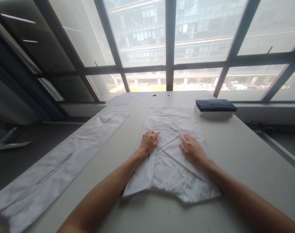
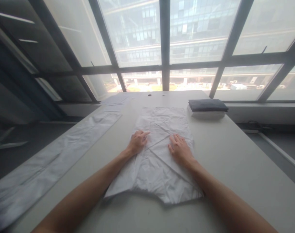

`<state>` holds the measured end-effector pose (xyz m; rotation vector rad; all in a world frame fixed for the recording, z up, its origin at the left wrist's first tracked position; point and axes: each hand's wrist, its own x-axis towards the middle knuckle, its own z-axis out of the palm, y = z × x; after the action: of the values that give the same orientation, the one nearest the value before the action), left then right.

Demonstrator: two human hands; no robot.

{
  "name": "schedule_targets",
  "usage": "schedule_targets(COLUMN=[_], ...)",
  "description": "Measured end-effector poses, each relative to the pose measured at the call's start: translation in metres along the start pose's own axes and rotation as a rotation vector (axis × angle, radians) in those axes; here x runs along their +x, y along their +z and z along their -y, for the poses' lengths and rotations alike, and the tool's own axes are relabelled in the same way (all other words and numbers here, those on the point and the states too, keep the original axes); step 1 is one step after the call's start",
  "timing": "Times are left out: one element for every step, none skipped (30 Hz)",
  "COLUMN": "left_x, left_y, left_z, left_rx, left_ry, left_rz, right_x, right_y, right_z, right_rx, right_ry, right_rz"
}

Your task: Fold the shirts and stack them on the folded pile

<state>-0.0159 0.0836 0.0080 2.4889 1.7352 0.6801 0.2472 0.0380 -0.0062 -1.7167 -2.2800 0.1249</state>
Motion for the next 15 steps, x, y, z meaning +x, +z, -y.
schedule_targets(left_x=[0.003,0.007,0.011,0.016,0.021,0.025,0.028,0.029,0.028,0.025,0.021,0.015,0.010,0.005,0.001], left_y=[-0.004,-0.010,-0.018,-0.029,-0.041,-0.055,-0.069,-0.082,-0.095,-0.105,-0.114,-0.120,-0.124,-0.126,-0.128], left_z=[0.001,0.005,0.011,0.019,0.030,0.042,0.057,0.073,0.089,0.104,0.119,0.132,0.144,0.153,0.161], left_rx=[-0.034,-0.078,-0.126,-0.175,-0.221,-0.255,-0.280,-0.295,-0.308,-0.306,-0.283,-0.267,-0.252,-0.236,-0.221], left_ry=[-0.008,-0.013,-0.018,-0.031,-0.046,-0.073,-0.120,-0.176,-0.234,-0.295,-0.347,-0.376,-0.410,-0.446,-0.473], left_rz=[0.008,0.021,0.038,0.058,0.081,0.105,0.116,0.124,0.133,0.165,0.215,0.254,0.307,0.360,0.402], right_x=[0.000,0.000,0.000,0.000,0.000,0.000,0.001,0.001,0.001,0.000,0.000,0.000,0.000,0.000,0.000], right_y=[0.000,0.000,-0.001,-0.001,-0.001,-0.002,-0.002,-0.002,-0.002,-0.003,-0.003,-0.003,-0.003,-0.003,-0.003], right_z=[0.000,0.000,0.000,0.000,0.000,0.000,0.000,0.000,0.001,0.001,0.001,0.001,0.002,0.002,0.002], right_rx=[-0.002,-0.004,-0.005,-0.005,-0.003,0.000,0.005,0.011,0.017,0.022,0.026,0.029,0.031,0.032,0.033], right_ry=[-0.001,-0.001,0.001,0.001,0.001,0.001,0.000,-0.001,0.001,0.004,0.009,0.015,0.020,0.023,0.024], right_rz=[-0.004,-0.007,-0.009,-0.010,-0.011,-0.012,-0.014,-0.015,-0.016,-0.015,-0.013,-0.010,-0.008,-0.005,-0.005])
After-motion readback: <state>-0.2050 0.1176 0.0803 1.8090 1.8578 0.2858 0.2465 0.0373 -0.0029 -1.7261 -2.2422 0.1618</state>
